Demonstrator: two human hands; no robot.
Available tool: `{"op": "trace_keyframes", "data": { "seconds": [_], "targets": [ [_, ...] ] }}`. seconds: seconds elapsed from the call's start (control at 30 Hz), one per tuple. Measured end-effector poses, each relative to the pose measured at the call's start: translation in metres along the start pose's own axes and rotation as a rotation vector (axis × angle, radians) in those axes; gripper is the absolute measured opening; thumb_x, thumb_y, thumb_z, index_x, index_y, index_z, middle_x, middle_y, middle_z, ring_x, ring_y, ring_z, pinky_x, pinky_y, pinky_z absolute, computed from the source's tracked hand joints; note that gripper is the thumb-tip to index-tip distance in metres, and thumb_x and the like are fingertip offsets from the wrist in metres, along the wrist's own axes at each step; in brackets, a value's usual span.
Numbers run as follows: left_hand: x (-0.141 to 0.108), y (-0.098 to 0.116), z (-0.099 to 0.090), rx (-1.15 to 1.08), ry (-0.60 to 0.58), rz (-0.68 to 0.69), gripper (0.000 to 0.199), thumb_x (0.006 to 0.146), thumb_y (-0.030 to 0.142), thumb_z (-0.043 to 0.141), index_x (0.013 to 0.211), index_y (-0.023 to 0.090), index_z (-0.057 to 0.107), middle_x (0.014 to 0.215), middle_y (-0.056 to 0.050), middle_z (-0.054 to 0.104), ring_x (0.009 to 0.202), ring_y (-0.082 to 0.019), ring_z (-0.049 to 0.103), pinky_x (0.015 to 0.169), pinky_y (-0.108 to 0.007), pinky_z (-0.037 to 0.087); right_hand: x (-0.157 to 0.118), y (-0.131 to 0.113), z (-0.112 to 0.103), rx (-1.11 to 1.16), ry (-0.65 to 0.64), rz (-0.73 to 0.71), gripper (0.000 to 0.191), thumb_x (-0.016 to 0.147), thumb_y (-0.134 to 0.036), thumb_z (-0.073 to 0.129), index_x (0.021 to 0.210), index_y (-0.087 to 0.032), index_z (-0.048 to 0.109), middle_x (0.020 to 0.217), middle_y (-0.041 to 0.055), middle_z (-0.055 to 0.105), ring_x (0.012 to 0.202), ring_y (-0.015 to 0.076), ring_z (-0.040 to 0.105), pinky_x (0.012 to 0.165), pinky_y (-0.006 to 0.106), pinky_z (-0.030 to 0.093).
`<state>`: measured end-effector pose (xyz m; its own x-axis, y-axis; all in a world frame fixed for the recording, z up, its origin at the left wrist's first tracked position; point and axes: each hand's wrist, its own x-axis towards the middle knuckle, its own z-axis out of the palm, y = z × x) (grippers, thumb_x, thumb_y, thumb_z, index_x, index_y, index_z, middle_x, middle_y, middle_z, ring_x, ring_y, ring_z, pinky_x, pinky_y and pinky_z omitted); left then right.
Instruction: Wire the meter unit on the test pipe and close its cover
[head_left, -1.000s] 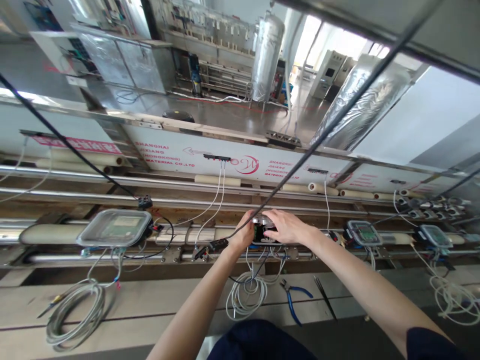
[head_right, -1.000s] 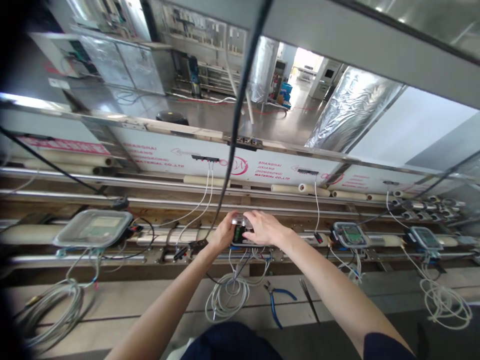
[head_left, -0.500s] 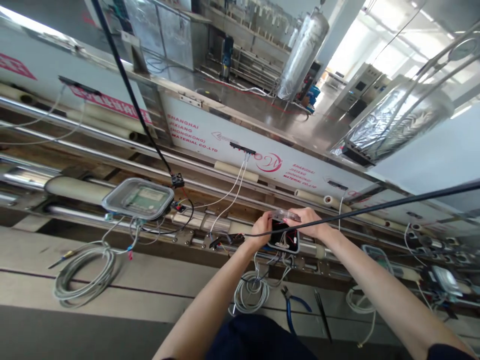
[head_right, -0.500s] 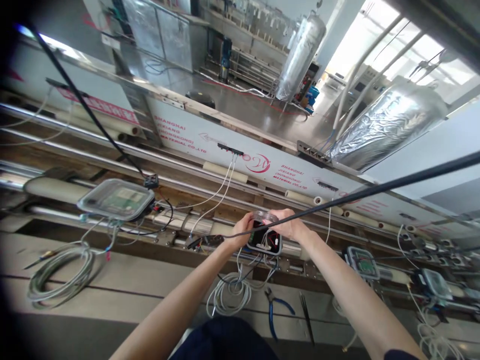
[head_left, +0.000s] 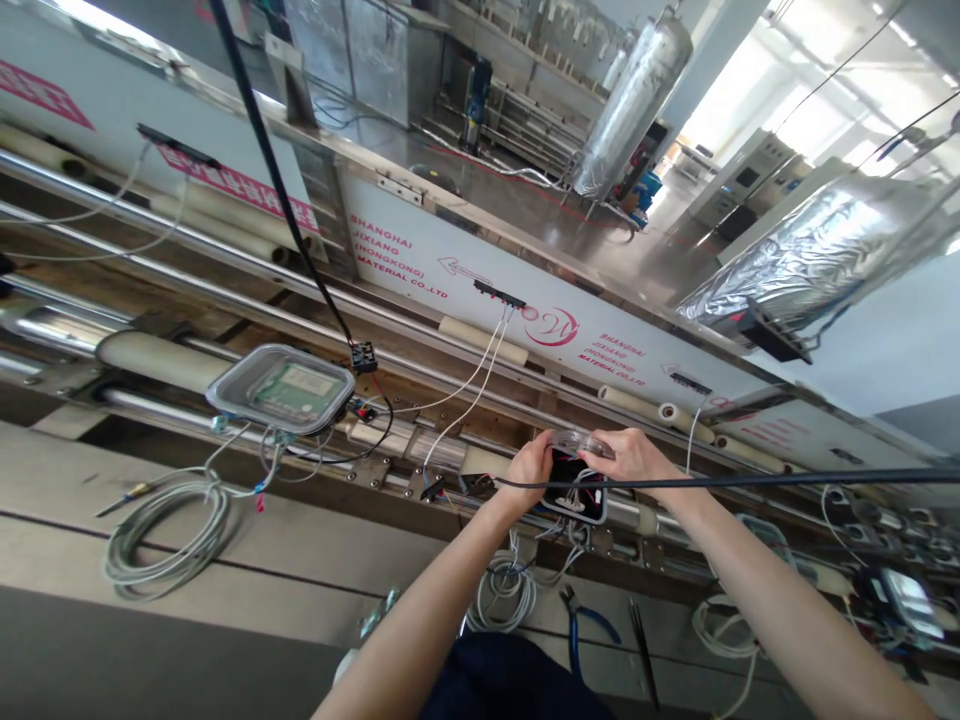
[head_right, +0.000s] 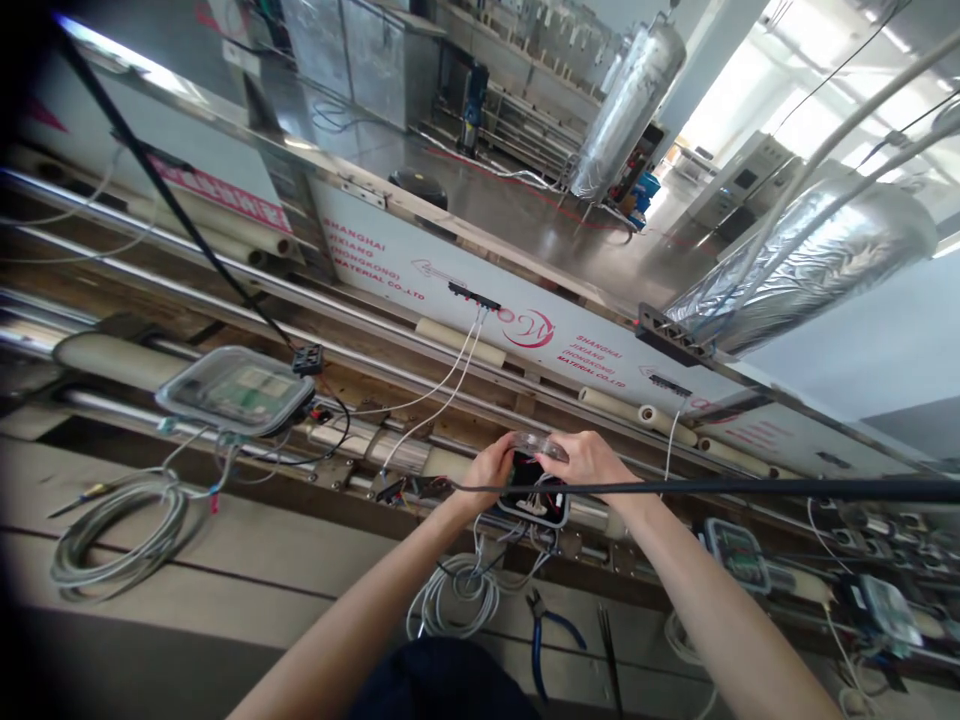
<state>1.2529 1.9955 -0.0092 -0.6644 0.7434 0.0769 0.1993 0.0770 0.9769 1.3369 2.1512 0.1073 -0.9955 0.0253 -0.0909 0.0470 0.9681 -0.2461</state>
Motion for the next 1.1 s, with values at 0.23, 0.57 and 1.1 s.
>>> {"op": "trace_keyframes", "data": {
  "seconds": [0.23, 0.57, 1.1],
  "targets": [
    [0.004, -0.003, 0.002, 0.040, -0.033, 0.025, 0.037, 0.083, 0.013, 0.034, 0.111, 0.010, 0.057, 0.102, -0.012, 0.064, 0.097, -0.022, 0.058, 0.092, -0.038, 0.044, -0.005, 0.003, 0.004, -0.027, 0.037, -0.043, 0.023, 0.084, -0.036, 0.049, 0.076, -0.018, 0.061, 0.066, 0.0025, 0.065, 0.057, 0.0124, 0.057, 0.055, 0.023, 0.037],
    [0.003, 0.001, -0.003, -0.021, -0.080, 0.026, 0.034, 0.084, 0.014, 0.034, 0.108, 0.015, 0.057, 0.100, -0.006, 0.065, 0.094, -0.017, 0.059, 0.089, -0.031, 0.046, -0.001, -0.001, 0.002, -0.019, 0.055, -0.069, 0.025, 0.084, -0.038, 0.051, 0.071, -0.018, 0.057, 0.063, 0.0008, 0.063, 0.054, 0.0107, 0.055, 0.053, 0.022, 0.036],
    [0.004, 0.001, -0.004, -0.028, -0.058, 0.001, 0.031, 0.085, 0.017, 0.038, 0.107, 0.016, 0.060, 0.099, -0.006, 0.067, 0.094, -0.019, 0.061, 0.088, -0.033, 0.047, -0.015, -0.005, 0.019, -0.121, 0.132, -0.072, 0.025, 0.086, -0.038, 0.050, 0.083, -0.017, 0.062, 0.075, 0.0052, 0.067, 0.067, 0.0150, 0.062, 0.062, 0.024, 0.043]
  ]
}}
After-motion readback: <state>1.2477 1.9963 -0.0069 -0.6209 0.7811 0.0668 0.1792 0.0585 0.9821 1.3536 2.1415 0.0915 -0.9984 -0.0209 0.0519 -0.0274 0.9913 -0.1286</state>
